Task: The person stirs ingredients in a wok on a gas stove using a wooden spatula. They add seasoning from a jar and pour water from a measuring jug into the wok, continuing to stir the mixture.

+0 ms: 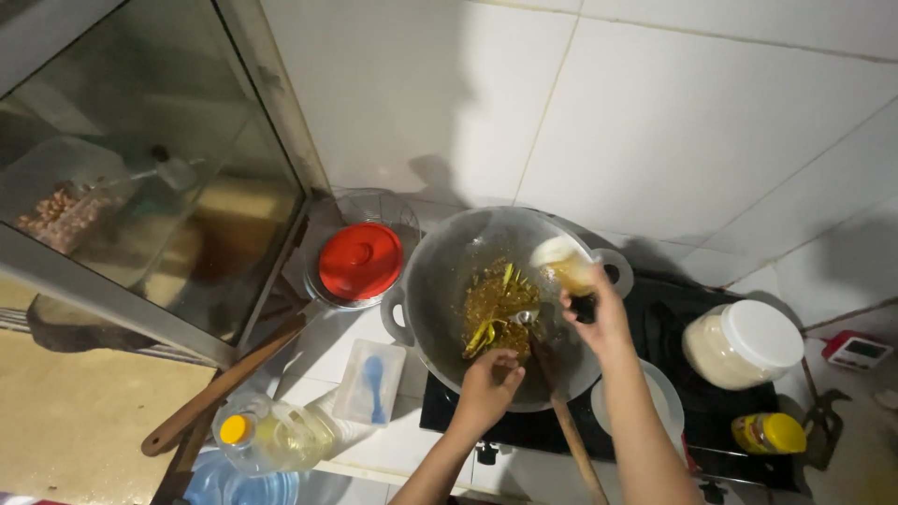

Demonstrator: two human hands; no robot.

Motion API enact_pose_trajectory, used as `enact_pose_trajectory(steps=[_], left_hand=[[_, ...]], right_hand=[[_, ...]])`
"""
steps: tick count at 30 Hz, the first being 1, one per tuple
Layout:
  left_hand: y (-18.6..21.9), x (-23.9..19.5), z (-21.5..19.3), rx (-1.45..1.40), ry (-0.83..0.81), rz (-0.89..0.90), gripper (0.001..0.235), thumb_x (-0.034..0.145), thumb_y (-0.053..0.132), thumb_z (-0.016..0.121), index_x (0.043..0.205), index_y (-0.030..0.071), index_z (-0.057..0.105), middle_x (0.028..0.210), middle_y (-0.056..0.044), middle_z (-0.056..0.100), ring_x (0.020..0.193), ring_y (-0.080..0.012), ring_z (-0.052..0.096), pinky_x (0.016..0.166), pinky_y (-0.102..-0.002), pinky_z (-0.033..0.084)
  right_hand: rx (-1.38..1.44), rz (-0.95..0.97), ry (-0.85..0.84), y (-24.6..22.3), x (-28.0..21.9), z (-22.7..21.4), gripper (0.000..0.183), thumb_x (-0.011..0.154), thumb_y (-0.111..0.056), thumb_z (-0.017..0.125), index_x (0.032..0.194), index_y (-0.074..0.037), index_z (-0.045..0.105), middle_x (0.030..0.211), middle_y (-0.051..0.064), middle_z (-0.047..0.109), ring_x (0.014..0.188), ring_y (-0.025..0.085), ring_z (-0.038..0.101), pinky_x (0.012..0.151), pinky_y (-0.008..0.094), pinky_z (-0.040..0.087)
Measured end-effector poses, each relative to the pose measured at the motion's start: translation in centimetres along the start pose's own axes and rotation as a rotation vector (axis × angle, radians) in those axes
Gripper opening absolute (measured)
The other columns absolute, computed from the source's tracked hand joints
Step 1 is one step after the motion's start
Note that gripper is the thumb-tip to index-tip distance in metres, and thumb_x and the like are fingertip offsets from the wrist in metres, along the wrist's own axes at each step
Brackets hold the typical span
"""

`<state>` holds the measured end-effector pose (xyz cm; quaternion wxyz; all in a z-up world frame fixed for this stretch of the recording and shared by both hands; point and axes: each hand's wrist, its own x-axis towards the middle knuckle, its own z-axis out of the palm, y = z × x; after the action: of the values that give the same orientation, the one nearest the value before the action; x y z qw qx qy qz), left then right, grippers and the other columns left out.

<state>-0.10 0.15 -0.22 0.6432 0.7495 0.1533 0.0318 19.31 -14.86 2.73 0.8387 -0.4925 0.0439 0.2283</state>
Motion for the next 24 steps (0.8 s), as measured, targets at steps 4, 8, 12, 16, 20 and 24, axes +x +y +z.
enact_pose_trajectory(steps=[4, 8, 12, 16, 20, 24], left_hand=[[0.5, 0.0, 0.3, -0.055, -0.012, -0.056, 0.027, 0.093, 0.023, 0.070, 0.118, 0.013, 0.070, 0.107, -0.002, 0.076, 0.099, -0.0160, 0.073, 0.089, -0.029, 0.056], [-0.2, 0.3, 0.1, -0.083, -0.001, -0.055, 0.030, 0.094, 0.025, 0.069, 0.121, 0.011, 0.069, 0.106, -0.002, 0.073, 0.101, -0.0157, 0.072, 0.091, -0.030, 0.056], [0.4, -0.1, -0.2, -0.079, 0.001, -0.049, 0.029, 0.094, 0.024, 0.069, 0.120, 0.013, 0.069, 0.107, -0.002, 0.075, 0.101, -0.0162, 0.073, 0.090, -0.030, 0.056], [1.8, -0.1, -0.5, -0.079, -0.002, -0.043, 0.028, 0.094, 0.022, 0.069, 0.120, 0.012, 0.068, 0.108, -0.003, 0.076, 0.100, -0.0161, 0.073, 0.090, -0.030, 0.058], [-0.2, 0.3, -0.7, -0.071, -0.008, -0.084, 0.031, 0.094, 0.024, 0.069, 0.123, 0.012, 0.068, 0.106, -0.001, 0.076, 0.100, -0.0154, 0.073, 0.090, -0.029, 0.055], [-1.4, 0.5, -0.3, -0.034, 0.031, -0.024, 0.032, 0.093, 0.027, 0.070, 0.122, 0.013, 0.068, 0.108, -0.003, 0.076, 0.102, -0.0169, 0.073, 0.089, -0.031, 0.055]], right_hand=[[-1.528, -0.717, 0.237, -0.3, -2.8, 2.7, 0.028, 0.096, -0.051, 0.066, 0.107, -0.025, 0.068, 0.081, -0.007, 0.072, 0.052, 0.011, 0.056, 0.044, 0.025, 0.043], [-0.809, -0.362, 0.235, -2.5, -2.2, 3.7, 0.033, 0.095, -0.038, 0.070, 0.115, -0.012, 0.071, 0.095, 0.005, 0.070, 0.080, 0.016, 0.062, 0.063, 0.031, 0.046], [-0.974, -0.170, 0.321, -2.4, -2.7, 5.3, 0.031, 0.096, -0.030, 0.070, 0.126, -0.020, 0.072, 0.110, 0.004, 0.074, 0.080, 0.017, 0.067, 0.065, 0.028, 0.050], [-1.456, -0.749, 0.219, -0.2, -1.1, 2.2, 0.038, 0.094, -0.054, 0.067, 0.100, -0.016, 0.068, 0.063, 0.003, 0.065, 0.050, 0.018, 0.059, 0.048, 0.034, 0.039], [-0.898, -0.415, 0.231, -0.7, -0.3, 1.8, 0.046, 0.091, -0.042, 0.072, 0.123, -0.009, 0.071, 0.093, 0.007, 0.068, 0.080, 0.019, 0.062, 0.065, 0.032, 0.049], [-1.815, -0.878, 0.276, 2.0, 1.6, -1.0, 0.042, 0.090, -0.054, 0.067, 0.120, -0.024, 0.070, 0.091, 0.008, 0.069, 0.081, 0.031, 0.068, 0.056, 0.044, 0.052]])
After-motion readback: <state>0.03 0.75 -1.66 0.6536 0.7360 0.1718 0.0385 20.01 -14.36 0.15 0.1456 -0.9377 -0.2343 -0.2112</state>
